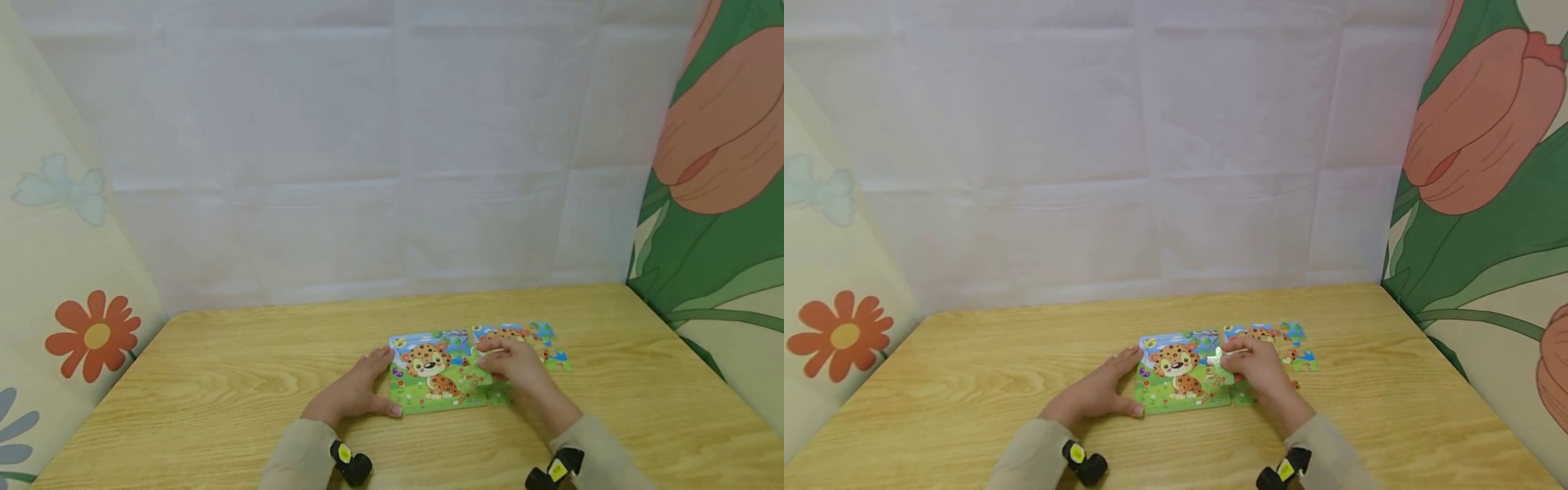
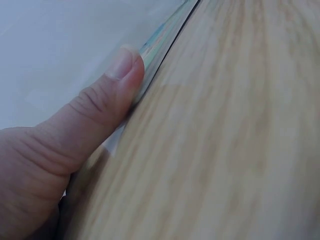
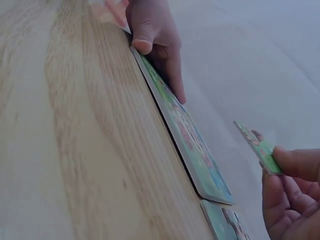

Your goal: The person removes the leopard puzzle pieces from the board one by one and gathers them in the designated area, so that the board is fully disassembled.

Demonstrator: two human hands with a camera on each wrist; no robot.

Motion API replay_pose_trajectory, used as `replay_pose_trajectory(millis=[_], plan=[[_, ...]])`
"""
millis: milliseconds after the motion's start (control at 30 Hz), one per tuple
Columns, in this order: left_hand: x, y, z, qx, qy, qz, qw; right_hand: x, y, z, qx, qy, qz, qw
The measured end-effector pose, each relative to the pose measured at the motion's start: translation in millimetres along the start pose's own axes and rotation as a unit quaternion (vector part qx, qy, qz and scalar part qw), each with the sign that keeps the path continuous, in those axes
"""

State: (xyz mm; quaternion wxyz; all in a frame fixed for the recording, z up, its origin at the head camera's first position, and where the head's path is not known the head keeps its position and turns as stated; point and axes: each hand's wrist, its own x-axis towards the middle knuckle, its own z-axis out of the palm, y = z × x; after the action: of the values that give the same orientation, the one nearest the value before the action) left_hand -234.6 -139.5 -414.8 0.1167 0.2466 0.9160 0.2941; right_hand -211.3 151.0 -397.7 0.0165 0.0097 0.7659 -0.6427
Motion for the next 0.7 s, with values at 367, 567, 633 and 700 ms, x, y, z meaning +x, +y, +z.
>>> replay_pose_trajectory(millis=[367, 567, 633, 700], plan=[[-0.6, 3.2, -0.1, -0.002, 0.001, -0.002, 1.0, -4, 5, -22, 0.013, 0.016, 0.0, 1.0], [-1.3, 2.9, -0.6, -0.003, 0.001, -0.005, 1.0, -7, 5, -31, 0.013, 0.023, 0.006, 1.0], [-1.4, 2.8, -0.5, -0.001, 0.0, -0.005, 1.0, -8, 6, -35, 0.012, 0.027, 0.009, 1.0], [-1.4, 3.2, -0.3, 0.001, 0.0, -0.005, 1.0, -9, 6, -39, 0.014, 0.033, 0.013, 0.999]])
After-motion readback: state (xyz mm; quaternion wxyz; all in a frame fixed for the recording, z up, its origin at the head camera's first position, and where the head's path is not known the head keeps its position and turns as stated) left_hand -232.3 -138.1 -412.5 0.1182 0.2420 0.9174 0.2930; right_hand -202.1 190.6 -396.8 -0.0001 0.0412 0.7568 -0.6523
